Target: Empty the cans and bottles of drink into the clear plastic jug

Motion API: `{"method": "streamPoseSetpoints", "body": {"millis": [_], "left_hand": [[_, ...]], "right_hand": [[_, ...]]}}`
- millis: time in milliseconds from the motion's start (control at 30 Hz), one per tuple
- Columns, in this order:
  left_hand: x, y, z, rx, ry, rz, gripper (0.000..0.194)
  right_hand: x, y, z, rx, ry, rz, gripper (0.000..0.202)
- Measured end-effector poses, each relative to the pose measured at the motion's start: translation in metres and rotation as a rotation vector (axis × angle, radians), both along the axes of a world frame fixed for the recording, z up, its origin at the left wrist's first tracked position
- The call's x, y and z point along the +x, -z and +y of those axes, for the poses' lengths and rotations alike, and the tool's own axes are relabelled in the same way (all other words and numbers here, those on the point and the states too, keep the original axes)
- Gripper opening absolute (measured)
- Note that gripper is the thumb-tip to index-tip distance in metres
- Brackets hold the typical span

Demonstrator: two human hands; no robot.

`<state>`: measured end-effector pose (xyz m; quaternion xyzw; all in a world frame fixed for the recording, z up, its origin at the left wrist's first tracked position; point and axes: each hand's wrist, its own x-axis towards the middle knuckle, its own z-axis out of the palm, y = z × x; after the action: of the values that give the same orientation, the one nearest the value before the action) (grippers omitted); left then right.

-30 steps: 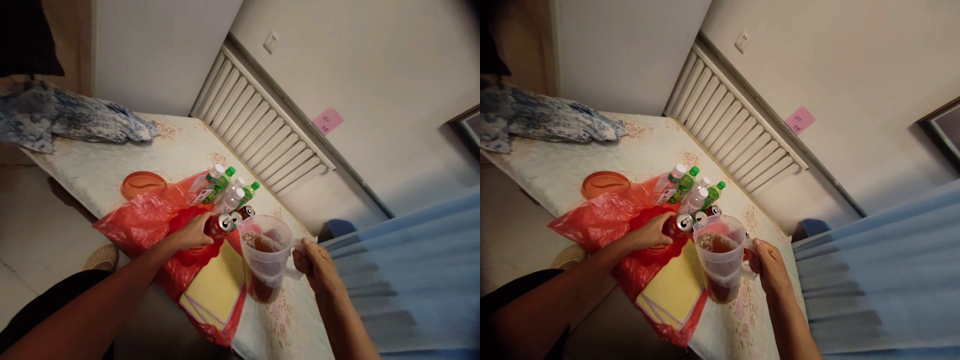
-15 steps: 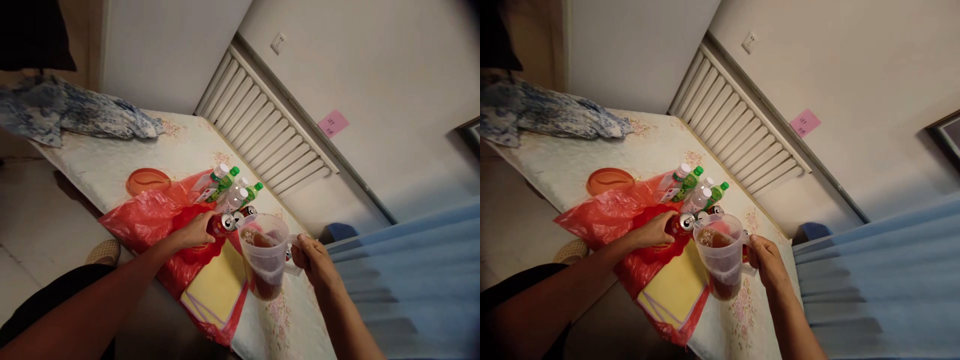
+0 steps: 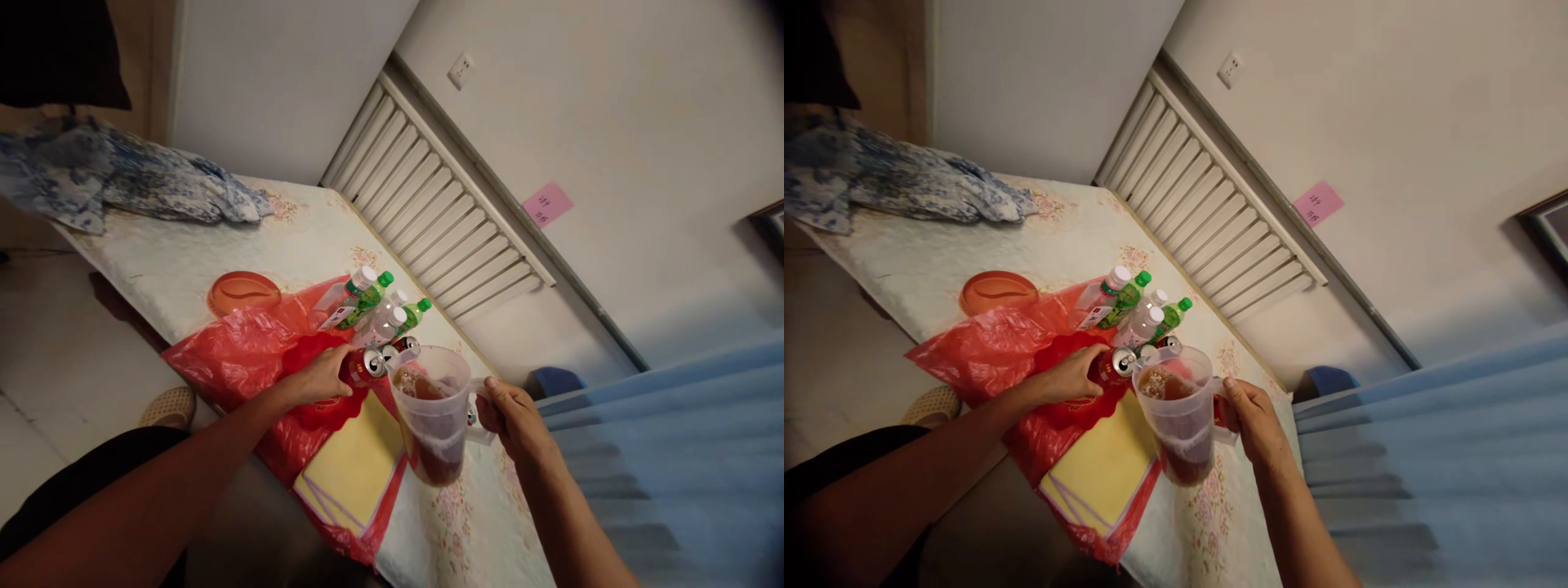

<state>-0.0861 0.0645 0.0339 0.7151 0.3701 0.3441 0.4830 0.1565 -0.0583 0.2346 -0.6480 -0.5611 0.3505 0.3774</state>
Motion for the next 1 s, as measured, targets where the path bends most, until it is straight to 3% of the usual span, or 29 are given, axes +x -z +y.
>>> {"method": "streamPoseSetpoints", "body": {"millis": [1000], "left_hand": [[-0.0039,-0.0036,-0.0023,-0.014,-0.028,0.027,0.070]], "right_hand": [[-0.0040,0.0006,0.0093,-0.050,-0.019,-0.052,0.059]]}}
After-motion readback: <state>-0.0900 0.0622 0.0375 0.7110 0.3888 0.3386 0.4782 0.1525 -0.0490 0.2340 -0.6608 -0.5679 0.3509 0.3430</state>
